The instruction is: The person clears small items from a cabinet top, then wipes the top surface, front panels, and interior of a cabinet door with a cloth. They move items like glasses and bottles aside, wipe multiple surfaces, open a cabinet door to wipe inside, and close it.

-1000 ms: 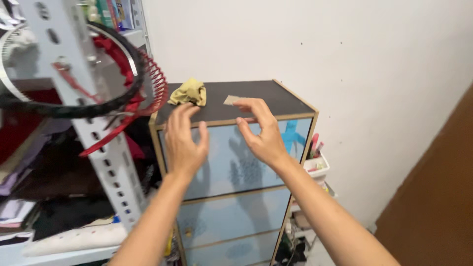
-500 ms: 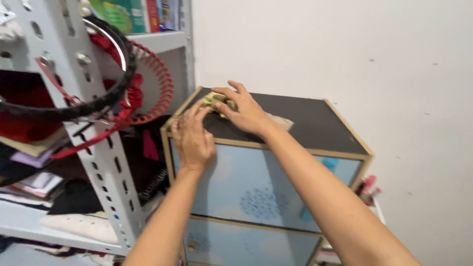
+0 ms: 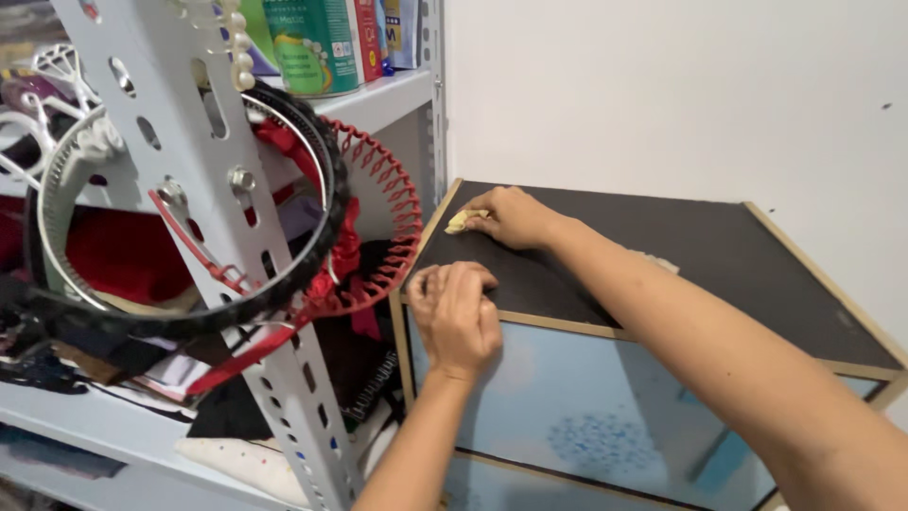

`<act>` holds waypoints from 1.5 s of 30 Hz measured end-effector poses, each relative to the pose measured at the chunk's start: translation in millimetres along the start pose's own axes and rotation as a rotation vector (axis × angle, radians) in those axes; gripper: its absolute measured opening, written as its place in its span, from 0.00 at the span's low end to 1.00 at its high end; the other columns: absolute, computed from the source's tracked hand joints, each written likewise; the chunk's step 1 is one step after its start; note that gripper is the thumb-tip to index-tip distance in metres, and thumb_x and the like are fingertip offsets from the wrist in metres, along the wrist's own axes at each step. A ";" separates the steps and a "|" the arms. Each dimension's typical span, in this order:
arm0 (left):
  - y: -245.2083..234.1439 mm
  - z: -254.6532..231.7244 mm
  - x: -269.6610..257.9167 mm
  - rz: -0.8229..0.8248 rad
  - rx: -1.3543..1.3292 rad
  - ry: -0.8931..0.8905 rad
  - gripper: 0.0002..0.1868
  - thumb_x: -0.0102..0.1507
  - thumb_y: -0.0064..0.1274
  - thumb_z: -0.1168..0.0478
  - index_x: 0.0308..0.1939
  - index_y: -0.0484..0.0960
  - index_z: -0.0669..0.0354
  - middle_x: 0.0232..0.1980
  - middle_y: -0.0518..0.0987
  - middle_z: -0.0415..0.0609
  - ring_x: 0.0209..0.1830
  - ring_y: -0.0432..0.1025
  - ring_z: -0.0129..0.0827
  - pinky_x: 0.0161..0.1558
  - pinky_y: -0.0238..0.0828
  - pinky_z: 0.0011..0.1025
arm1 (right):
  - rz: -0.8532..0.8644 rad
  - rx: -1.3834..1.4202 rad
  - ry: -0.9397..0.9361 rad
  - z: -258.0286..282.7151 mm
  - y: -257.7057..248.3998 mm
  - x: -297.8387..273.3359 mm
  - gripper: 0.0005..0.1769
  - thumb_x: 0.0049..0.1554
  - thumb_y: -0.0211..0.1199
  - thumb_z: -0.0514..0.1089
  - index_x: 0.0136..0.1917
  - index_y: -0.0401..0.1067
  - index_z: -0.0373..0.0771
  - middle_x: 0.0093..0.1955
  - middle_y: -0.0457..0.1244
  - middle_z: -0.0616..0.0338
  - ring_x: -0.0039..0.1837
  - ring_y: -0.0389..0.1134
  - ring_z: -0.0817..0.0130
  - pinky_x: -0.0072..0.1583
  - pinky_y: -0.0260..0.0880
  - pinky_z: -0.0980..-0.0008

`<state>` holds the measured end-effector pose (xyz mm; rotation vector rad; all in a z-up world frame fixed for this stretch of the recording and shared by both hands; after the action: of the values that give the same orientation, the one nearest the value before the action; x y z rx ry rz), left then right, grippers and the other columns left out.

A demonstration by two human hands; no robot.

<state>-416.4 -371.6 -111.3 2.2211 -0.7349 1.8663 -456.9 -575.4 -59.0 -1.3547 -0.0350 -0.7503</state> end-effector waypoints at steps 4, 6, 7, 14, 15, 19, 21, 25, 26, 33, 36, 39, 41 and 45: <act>-6.5 -2.5 1.5 -0.050 0.002 0.039 0.12 0.57 0.43 0.61 0.41 0.79 0.57 0.49 0.79 0.49 0.53 0.72 0.42 0.66 0.56 0.46 | -0.149 -0.138 0.085 13.4 4.1 13.7 0.14 0.58 0.65 0.49 0.54 0.79 0.40 0.48 0.70 0.43 0.53 0.71 0.44 0.55 0.71 0.51; -6.1 -4.1 2.0 -0.062 0.017 0.042 0.15 0.59 0.42 0.61 0.48 0.77 0.57 0.59 0.76 0.52 0.62 0.70 0.45 0.71 0.52 0.48 | -0.168 -0.134 0.097 18.7 2.9 8.1 0.13 0.57 0.65 0.47 0.53 0.79 0.41 0.47 0.70 0.43 0.52 0.71 0.44 0.54 0.71 0.51; -6.7 -5.6 1.4 -0.068 0.030 0.046 0.18 0.60 0.42 0.60 0.53 0.76 0.58 0.65 0.74 0.55 0.67 0.67 0.47 0.73 0.50 0.49 | -0.168 -0.104 0.079 23.7 1.1 2.1 0.13 0.57 0.65 0.46 0.53 0.79 0.41 0.48 0.70 0.44 0.51 0.71 0.44 0.53 0.71 0.51; -17.4 -9.8 3.2 -0.190 -0.023 0.121 0.33 0.71 0.34 0.42 0.72 0.61 0.60 0.82 0.56 0.61 0.83 0.53 0.54 0.81 0.40 0.57 | -0.059 0.136 -0.162 98.6 -28.0 -85.2 0.11 0.56 0.64 0.40 0.53 0.77 0.37 0.51 0.71 0.48 0.50 0.74 0.48 0.51 0.74 0.57; -16.3 -9.7 3.2 -0.187 -0.025 0.125 0.33 0.72 0.33 0.42 0.72 0.61 0.59 0.82 0.56 0.60 0.84 0.53 0.54 0.82 0.40 0.58 | 0.000 0.166 -0.150 106.0 -32.7 -100.9 0.11 0.56 0.64 0.40 0.53 0.76 0.37 0.51 0.71 0.49 0.50 0.74 0.49 0.51 0.75 0.58; -15.2 -7.4 0.8 -0.153 -0.021 0.092 0.32 0.72 0.34 0.42 0.73 0.63 0.59 0.82 0.59 0.60 0.84 0.54 0.52 0.81 0.43 0.56 | -0.017 0.110 -0.241 141.1 -48.0 -132.6 0.20 0.52 0.61 0.33 0.59 0.75 0.37 0.57 0.69 0.49 0.54 0.73 0.49 0.55 0.73 0.58; -14.6 -7.6 0.3 -0.117 0.000 0.071 0.31 0.71 0.36 0.45 0.72 0.67 0.60 0.80 0.64 0.58 0.82 0.58 0.51 0.80 0.45 0.54 | -0.026 0.072 -0.176 144.5 -51.8 -141.0 0.20 0.54 0.61 0.34 0.61 0.74 0.38 0.57 0.69 0.49 0.54 0.72 0.48 0.55 0.72 0.57; -16.4 -13.1 5.4 -0.094 0.081 0.097 0.28 0.65 0.44 0.49 0.64 0.76 0.63 0.64 0.78 0.52 0.63 0.69 0.45 0.76 0.47 0.53 | 0.010 0.045 -0.068 134.4 -64.6 -165.4 0.20 0.55 0.61 0.33 0.61 0.75 0.41 0.58 0.69 0.51 0.57 0.72 0.51 0.56 0.72 0.59; -17.0 -15.7 5.9 -0.099 0.098 0.111 0.28 0.63 0.46 0.49 0.61 0.79 0.63 0.58 0.81 0.50 0.56 0.71 0.43 0.74 0.48 0.53 | 0.006 0.048 -0.046 129.1 -70.3 -175.3 0.23 0.53 0.59 0.31 0.62 0.75 0.42 0.59 0.69 0.52 0.59 0.72 0.53 0.58 0.72 0.60; -22.3 -20.8 6.8 -0.126 0.086 0.092 0.12 0.65 0.47 0.63 0.43 0.86 0.60 0.38 0.80 0.44 0.42 0.70 0.40 0.73 0.54 0.49 | 0.016 0.073 0.303 72.2 -123.7 -271.8 0.31 0.53 0.55 0.30 0.65 0.75 0.53 0.65 0.68 0.65 0.62 0.73 0.67 0.63 0.69 0.66; -24.2 -21.3 8.3 -0.141 0.090 0.118 0.10 0.65 0.47 0.63 0.37 0.85 0.59 0.40 0.81 0.45 0.42 0.70 0.41 0.71 0.56 0.47 | 0.017 -0.120 0.566 47.6 -150.8 -314.3 0.26 0.57 0.58 0.37 0.65 0.76 0.59 0.65 0.68 0.73 0.64 0.71 0.70 0.65 0.66 0.67; -24.7 -21.1 9.5 -0.140 0.106 0.121 0.10 0.65 0.47 0.63 0.37 0.85 0.60 0.40 0.81 0.45 0.41 0.70 0.41 0.70 0.57 0.47 | -0.021 -0.183 0.691 35.1 -169.8 -341.7 0.24 0.59 0.57 0.37 0.65 0.76 0.59 0.65 0.69 0.74 0.66 0.71 0.69 0.66 0.66 0.66; -24.1 -22.4 9.5 -0.147 0.120 0.115 0.10 0.65 0.47 0.63 0.37 0.85 0.59 0.39 0.80 0.44 0.42 0.70 0.41 0.70 0.57 0.47 | -0.044 -0.190 0.766 28.0 -174.6 -351.8 0.26 0.59 0.54 0.35 0.65 0.76 0.59 0.66 0.69 0.74 0.63 0.73 0.69 0.65 0.69 0.66; -21.3 -23.7 9.3 -0.158 0.162 0.066 0.09 0.64 0.47 0.62 0.34 0.83 0.56 0.37 0.78 0.43 0.41 0.69 0.41 0.67 0.57 0.46 | -0.115 -0.167 0.818 22.7 -168.6 -348.5 0.16 0.60 0.62 0.42 0.60 0.78 0.55 0.63 0.71 0.70 0.60 0.76 0.66 0.63 0.76 0.64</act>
<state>-426.6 -345.9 -93.2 2.2245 -0.3982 1.9718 -801.3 -397.0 -60.0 -1.1184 0.6117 -1.3806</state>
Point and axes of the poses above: each hand's wrist, its own x-axis towards the middle knuckle, its own y-axis out of the palm, z = x × y, the point moved 6 cm from there along x, towards the middle knuckle
